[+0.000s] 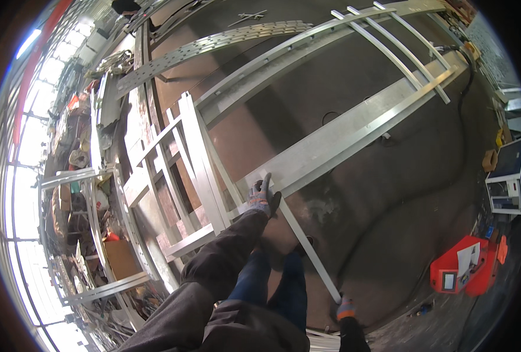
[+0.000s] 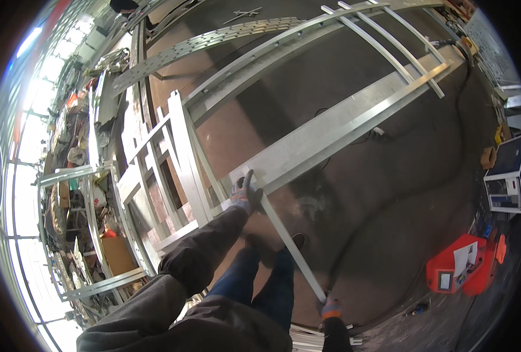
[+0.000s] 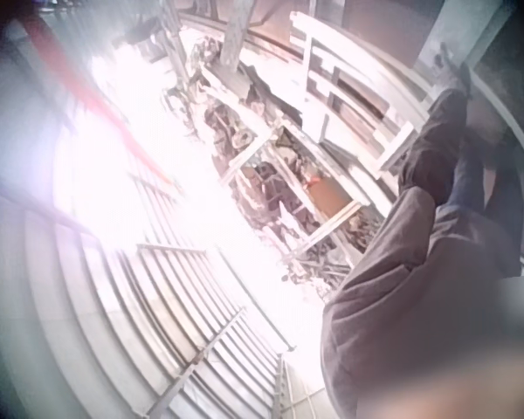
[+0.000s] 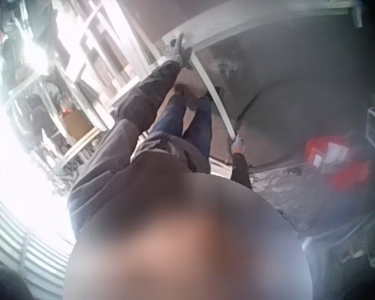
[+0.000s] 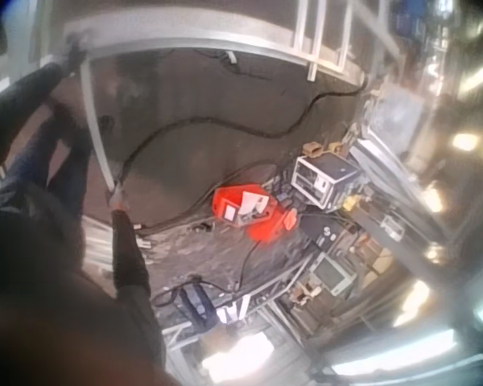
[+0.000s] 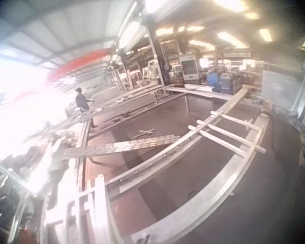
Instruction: The person assembles a metal ladder-like frame by inserting short metal bars into slots on two long rails. They repeatedly pick up bars, align them, and press them into place, then flip the frame to continue on the other side.
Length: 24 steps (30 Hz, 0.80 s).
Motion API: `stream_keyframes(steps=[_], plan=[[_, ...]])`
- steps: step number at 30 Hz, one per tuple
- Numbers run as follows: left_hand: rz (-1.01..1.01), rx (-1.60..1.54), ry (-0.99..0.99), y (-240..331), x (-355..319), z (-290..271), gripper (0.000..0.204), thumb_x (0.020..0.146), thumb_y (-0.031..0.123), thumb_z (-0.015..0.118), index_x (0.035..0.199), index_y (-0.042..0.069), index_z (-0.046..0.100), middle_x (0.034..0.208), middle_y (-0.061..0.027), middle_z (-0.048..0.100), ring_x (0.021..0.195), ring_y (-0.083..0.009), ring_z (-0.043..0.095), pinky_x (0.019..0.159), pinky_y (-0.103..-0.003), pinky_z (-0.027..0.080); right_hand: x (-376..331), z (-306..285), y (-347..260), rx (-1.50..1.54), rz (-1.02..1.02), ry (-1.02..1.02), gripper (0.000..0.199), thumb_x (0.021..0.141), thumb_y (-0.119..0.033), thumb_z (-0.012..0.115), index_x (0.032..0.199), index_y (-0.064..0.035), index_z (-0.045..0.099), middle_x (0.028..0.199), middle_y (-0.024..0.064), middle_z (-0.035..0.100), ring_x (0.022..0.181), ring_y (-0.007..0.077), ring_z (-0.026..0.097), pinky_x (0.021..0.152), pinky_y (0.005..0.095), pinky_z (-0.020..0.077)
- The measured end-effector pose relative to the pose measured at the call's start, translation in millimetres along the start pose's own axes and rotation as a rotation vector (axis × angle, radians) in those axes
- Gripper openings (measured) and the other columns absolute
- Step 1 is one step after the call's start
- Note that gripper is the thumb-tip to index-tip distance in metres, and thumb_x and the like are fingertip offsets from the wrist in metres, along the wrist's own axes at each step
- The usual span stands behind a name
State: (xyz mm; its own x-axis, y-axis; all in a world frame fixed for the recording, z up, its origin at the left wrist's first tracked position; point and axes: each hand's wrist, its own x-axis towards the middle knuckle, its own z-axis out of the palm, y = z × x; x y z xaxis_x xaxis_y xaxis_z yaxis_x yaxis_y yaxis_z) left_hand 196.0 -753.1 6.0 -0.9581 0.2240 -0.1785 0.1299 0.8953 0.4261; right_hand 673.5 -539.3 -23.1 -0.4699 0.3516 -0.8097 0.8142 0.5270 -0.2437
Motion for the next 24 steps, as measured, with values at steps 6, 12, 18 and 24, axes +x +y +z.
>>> stream_keyframes(steps=[6,12,18,24], plan=[[0.035,0.169,-0.042,6,-2,-3,0.062,0.088,0.044,0.065,0.147,0.034,0.049,0.124,-0.0162,0.056,0.118,-0.0408,0.051,0.100,-0.053,0.043,46,-10,-151,-0.042,-0.183,0.104,0.050,0.091,-0.033,0.068,0.134,-0.0113,0.055,0.115,0.0196,0.070,0.105,0.0381,0.068,0.089,0.0488,0.0542],[-0.034,0.011,-0.179,10,-2,-18,0.055,0.091,0.036,0.062,0.145,0.031,0.051,0.131,-0.0167,0.055,0.128,-0.0407,0.046,0.107,-0.052,0.037,106,-39,-294,-0.237,-0.282,0.170,0.058,0.093,-0.026,0.061,0.146,-0.0060,0.046,0.113,0.0182,0.071,0.105,0.0370,0.068,0.089,0.0475,0.0551],[-0.052,-0.123,-0.249,9,-4,-24,0.057,0.092,0.039,0.058,0.148,0.034,0.045,0.137,-0.0227,0.048,0.128,-0.0451,0.042,0.109,-0.056,0.033,107,-145,-357,-0.459,-0.604,0.296,0.043,0.093,-0.007,0.056,0.135,-0.0009,0.050,0.113,0.0229,0.069,0.105,0.0345,0.069,0.093,0.0450,0.0535],[-0.036,-0.107,-0.198,5,-5,-15,0.054,0.089,0.034,0.057,0.143,0.033,0.052,0.132,-0.0166,0.051,0.121,-0.0383,0.049,0.103,-0.055,0.037,263,-141,-553,0.498,-0.590,0.170,0.034,0.094,-0.025,0.071,0.115,0.0007,0.063,0.102,0.0123,0.071,0.092,0.0185,0.067,0.082,0.0316,0.0534]])
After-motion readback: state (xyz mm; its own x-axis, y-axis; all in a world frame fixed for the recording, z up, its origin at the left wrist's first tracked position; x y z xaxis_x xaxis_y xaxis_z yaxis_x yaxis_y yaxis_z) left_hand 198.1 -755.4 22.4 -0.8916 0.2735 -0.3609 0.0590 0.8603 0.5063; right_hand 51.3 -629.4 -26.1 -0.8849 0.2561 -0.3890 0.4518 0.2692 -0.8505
